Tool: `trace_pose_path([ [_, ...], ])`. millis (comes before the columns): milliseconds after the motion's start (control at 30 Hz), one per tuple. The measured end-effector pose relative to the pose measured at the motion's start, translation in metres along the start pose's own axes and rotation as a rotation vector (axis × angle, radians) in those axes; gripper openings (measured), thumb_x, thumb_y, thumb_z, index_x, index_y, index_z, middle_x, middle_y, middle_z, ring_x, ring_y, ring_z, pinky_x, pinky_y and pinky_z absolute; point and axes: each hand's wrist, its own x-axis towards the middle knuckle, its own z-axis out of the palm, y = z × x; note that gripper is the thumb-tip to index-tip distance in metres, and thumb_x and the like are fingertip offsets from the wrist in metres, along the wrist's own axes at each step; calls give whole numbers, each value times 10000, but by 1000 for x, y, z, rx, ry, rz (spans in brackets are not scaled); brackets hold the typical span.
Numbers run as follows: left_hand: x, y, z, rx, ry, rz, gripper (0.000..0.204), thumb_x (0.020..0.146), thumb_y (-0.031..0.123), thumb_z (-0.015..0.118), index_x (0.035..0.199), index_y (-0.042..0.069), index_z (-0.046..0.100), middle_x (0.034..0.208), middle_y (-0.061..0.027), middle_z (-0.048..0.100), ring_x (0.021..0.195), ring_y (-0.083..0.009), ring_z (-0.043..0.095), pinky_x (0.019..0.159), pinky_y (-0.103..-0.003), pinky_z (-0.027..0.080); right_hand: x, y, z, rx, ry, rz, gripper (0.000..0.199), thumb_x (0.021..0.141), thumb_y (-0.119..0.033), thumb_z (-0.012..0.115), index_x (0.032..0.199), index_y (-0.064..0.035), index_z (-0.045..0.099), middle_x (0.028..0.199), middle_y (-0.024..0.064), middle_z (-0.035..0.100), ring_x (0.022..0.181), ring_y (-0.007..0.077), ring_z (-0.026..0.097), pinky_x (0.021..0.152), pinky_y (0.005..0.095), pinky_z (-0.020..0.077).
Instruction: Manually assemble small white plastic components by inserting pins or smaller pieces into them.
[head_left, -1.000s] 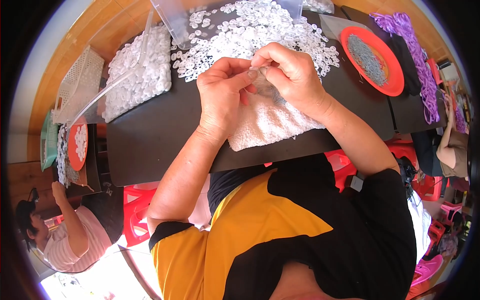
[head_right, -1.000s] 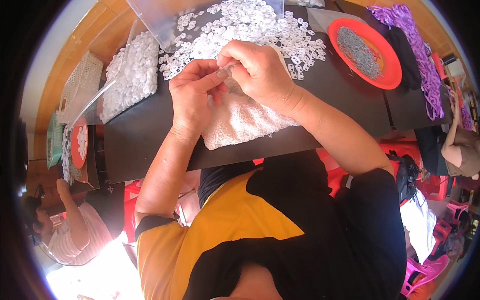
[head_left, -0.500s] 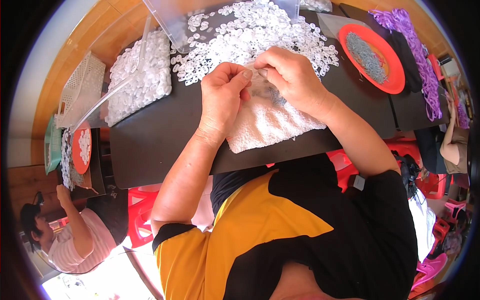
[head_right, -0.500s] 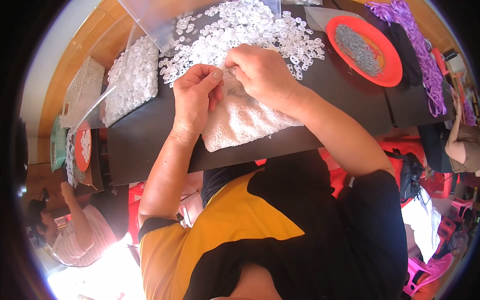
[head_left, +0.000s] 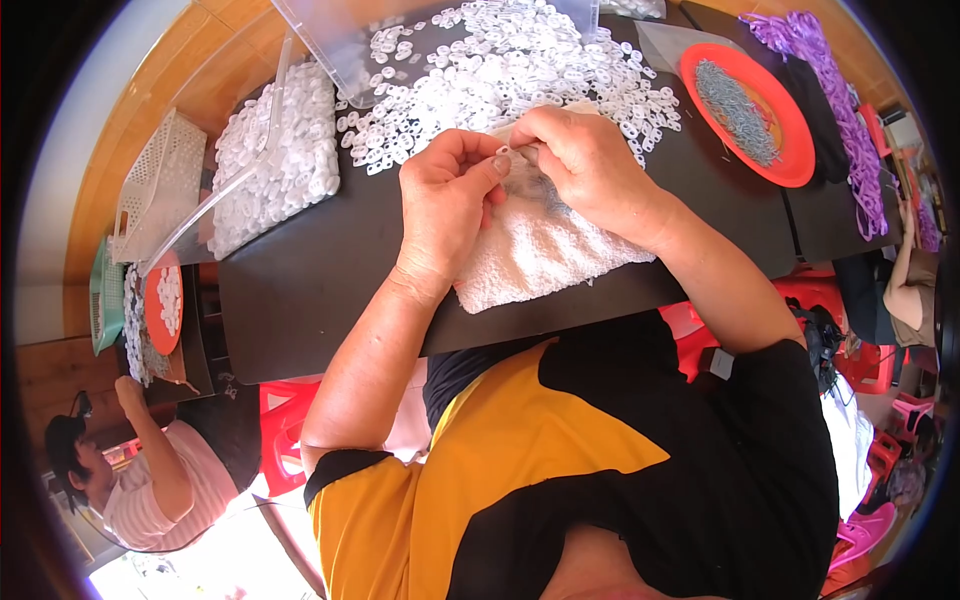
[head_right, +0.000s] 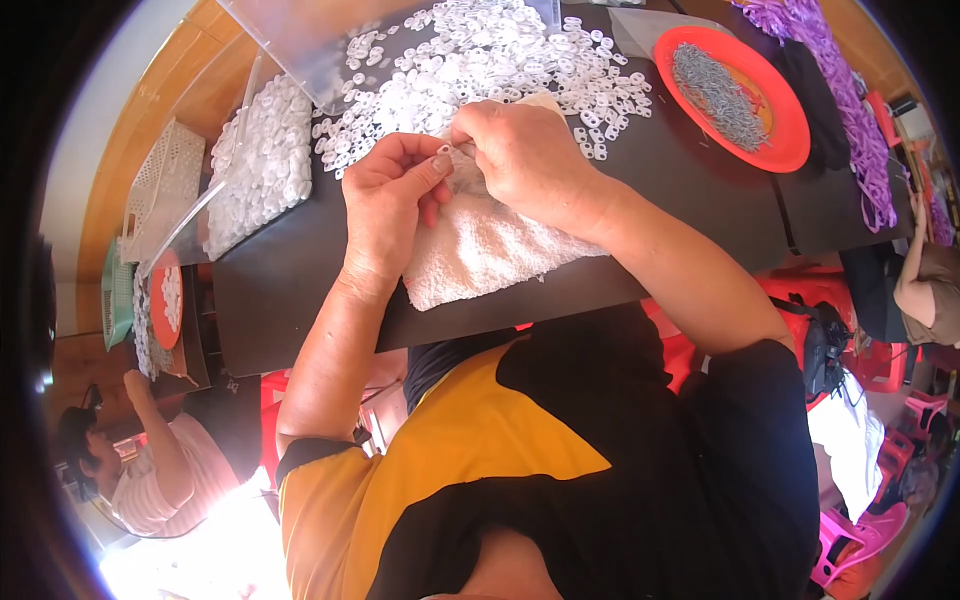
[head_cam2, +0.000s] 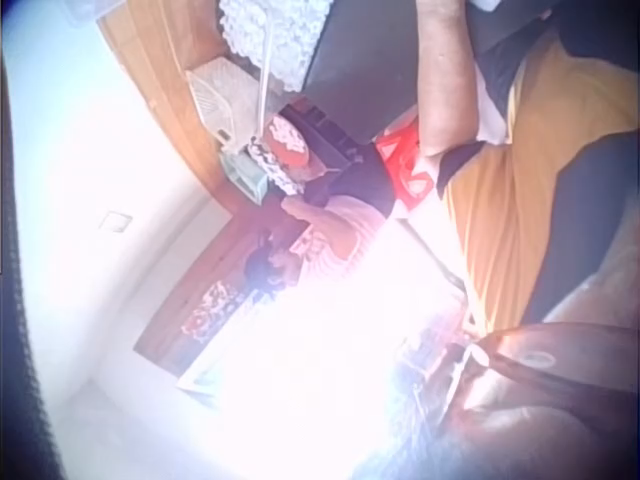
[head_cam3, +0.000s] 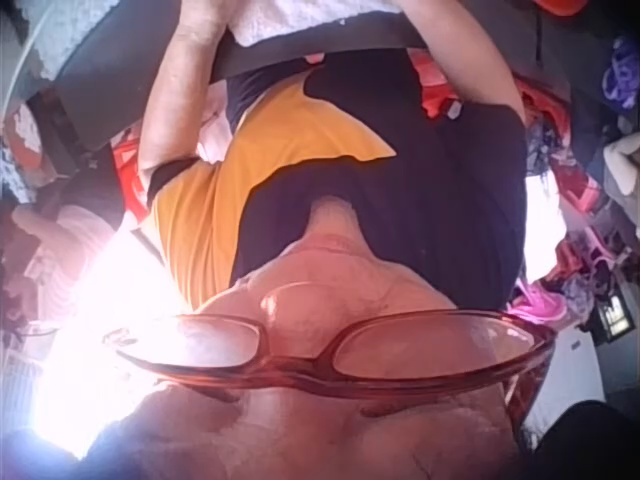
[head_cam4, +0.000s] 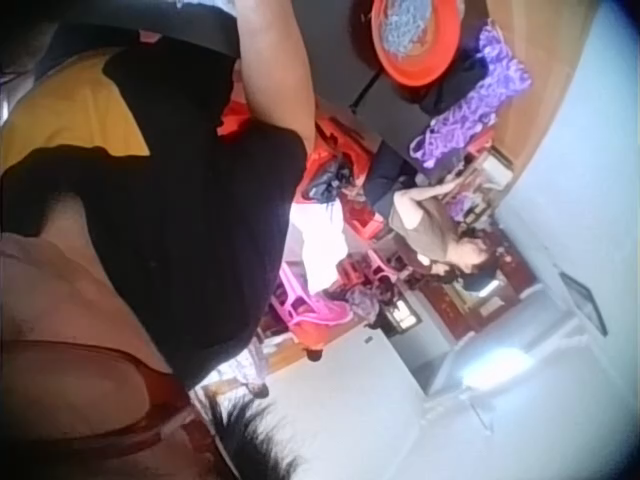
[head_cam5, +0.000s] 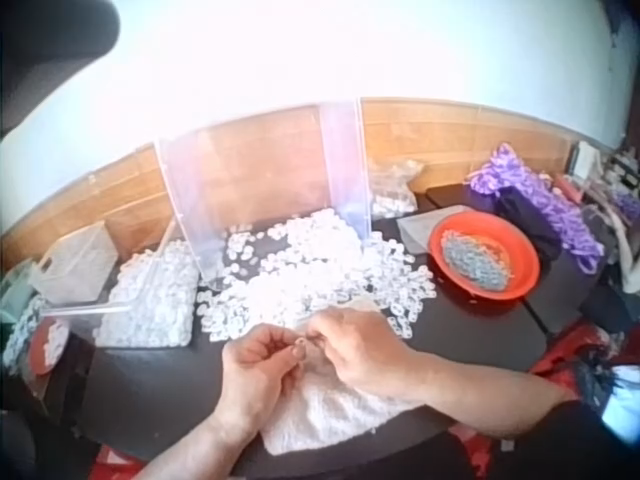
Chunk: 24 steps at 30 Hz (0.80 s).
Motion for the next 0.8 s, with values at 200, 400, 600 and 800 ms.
trace_pose_path([
  [200,1,-2,1,9,25,-23,81,888,54,660,919,-15,633,657,-18,590,530,-51,515,435,-204,388,-1,0,1,-16,-10,-16,167,830,45,560,972,-39,585,865,132,667,778,320,658,672,382,507],
  [400,-1,-2,3,46,26,-34,71,894,51,647,892,-13,619,682,-11,587,556,-57,513,487,-216,411,-2,-4,3,-124,-19,12,149,796,-5,576,937,-48,594,838,120,661,768,322,650,653,404,500],
  [600,0,-9,4,86,42,-4,53,889,35,631,879,-13,610,712,-4,588,585,-64,518,540,-228,438,-5,-3,13,-140,34,-24,123,748,-38,590,870,-40,572,795,119,642,764,329,636,633,436,482],
  [800,1,-19,5,84,56,52,43,890,15,619,860,-9,600,693,-4,577,577,-63,512,532,-232,438,-7,-3,17,-78,33,26,126,749,-33,595,872,-43,575,791,122,639,783,338,630,650,445,476],
])
